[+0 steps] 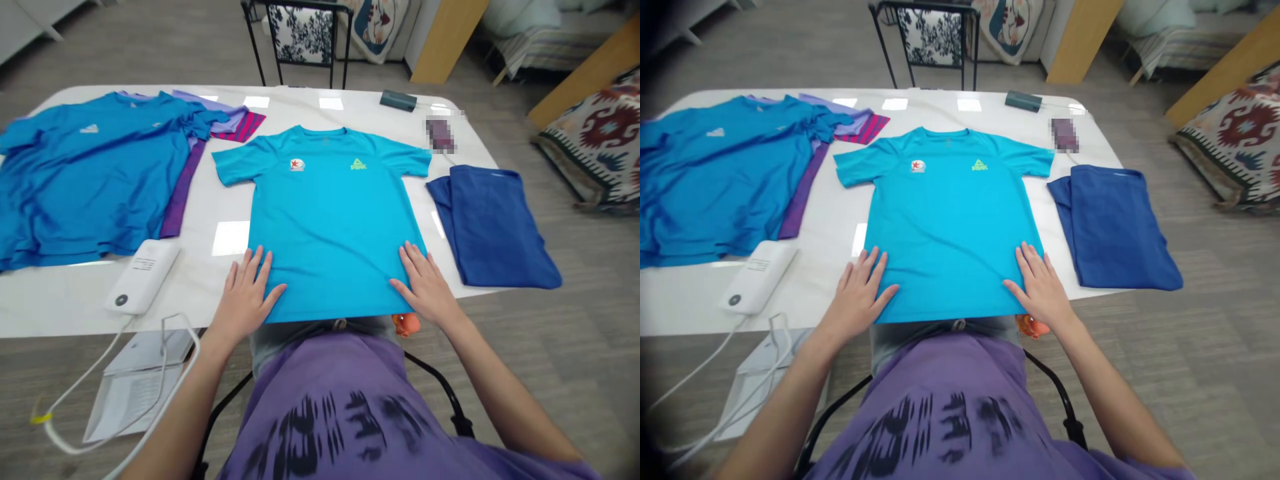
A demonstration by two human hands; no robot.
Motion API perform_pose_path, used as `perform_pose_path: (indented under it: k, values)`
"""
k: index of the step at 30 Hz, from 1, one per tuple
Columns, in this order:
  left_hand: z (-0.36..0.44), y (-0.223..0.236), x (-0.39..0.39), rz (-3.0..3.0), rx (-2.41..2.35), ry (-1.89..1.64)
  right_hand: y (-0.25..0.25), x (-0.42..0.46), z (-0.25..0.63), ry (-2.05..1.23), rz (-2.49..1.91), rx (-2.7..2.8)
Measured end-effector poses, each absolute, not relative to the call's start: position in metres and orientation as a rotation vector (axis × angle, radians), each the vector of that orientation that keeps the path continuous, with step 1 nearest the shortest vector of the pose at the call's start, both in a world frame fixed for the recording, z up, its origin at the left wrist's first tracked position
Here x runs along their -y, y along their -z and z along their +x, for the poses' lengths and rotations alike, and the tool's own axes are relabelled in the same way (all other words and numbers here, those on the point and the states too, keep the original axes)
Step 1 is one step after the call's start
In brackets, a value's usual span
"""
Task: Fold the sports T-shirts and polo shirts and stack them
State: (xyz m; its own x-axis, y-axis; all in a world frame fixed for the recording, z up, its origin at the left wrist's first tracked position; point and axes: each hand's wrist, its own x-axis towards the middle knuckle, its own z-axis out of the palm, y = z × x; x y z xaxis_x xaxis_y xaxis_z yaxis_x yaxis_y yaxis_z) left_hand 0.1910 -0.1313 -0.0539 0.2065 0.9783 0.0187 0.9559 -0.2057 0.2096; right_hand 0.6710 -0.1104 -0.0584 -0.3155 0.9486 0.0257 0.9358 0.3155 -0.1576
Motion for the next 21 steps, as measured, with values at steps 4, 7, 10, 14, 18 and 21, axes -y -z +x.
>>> perform_pose_path:
  k: [4, 7, 10, 14, 18, 21]
  values:
    - [0.187, 0.064, 0.157, 2.267, -1.958, -0.201, 0.064, 0.130, 0.678, -0.106, -1.809, 2.452]
    - [0.188, 0.060, 0.161, 2.248, -1.983, -0.252, 0.065, 0.131, 0.677, -0.083, -1.794, 2.451]
    - [0.184, 0.047, 0.168, 2.196, -2.088, -0.380, 0.058, 0.123, 0.666, -0.065, -1.752, 2.423]
    - [0.166, 0.030, 0.198, 1.971, -2.274, -0.514, 0.031, 0.093, 0.621, -0.078, -1.592, 2.450]
    - [0.156, 0.027, 0.236, 1.738, -2.200, -0.498, -0.010, 0.037, 0.529, -0.210, -1.287, 2.647]
    - [0.162, 0.030, 0.246, 1.679, -2.210, -0.474, -0.027, -0.022, 0.435, -0.392, -1.102, 2.762]
